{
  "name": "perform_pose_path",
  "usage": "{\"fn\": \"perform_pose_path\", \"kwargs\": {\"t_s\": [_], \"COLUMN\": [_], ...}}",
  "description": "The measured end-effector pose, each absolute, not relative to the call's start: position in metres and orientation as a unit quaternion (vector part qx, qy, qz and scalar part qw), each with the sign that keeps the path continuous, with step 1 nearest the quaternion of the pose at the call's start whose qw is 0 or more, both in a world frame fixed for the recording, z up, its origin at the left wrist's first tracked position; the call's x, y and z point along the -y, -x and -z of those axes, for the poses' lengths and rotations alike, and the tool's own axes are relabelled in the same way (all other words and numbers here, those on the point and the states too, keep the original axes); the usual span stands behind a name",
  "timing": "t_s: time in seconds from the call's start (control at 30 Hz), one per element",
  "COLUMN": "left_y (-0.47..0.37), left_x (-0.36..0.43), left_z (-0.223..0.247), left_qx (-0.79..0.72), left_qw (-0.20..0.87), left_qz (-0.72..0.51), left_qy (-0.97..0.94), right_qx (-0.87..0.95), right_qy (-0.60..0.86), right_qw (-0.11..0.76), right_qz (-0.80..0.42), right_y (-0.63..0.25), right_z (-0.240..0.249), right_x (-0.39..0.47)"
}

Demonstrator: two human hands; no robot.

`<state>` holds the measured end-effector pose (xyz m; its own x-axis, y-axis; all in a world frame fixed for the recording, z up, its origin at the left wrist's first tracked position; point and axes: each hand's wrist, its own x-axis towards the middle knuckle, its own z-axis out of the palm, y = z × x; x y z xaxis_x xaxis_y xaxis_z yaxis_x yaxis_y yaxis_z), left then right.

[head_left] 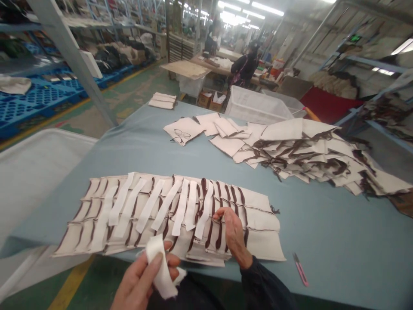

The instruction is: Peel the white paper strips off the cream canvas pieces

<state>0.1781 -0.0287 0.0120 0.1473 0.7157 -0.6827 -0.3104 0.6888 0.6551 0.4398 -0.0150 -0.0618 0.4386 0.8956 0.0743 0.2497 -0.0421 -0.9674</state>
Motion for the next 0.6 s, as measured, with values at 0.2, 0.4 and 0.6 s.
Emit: {"fn": "perform_pose_path", "kwargs": {"t_s": [0.2, 0.4, 0.6], "left_y": [-0.180, -0.168, -0.147], "left_x": [-0.004, -0.033, -0.046], "left_z": [-0.050, -0.074, -0.096], "left_qx": [-0.455, -0.456, -0.439], "left_qw": [0.797, 0.793, 0.807], "left_qz": [-0.397, -0.403, -0.394], "left_qy": [-0.020, 0.014, 0.024], "right_qx": [0.501, 0.655, 0.646], "right_qy": [0.619, 0.534, 0.568], "right_qw": [0.534, 0.516, 0.497], "right_qz": [-0.284, -0.145, -0.118], "right_y": [-0.398, -0.338, -0.297], "right_z": [0.011, -0.043, -0.054], "right_x": [0.040, 0.047, 0.043]}}
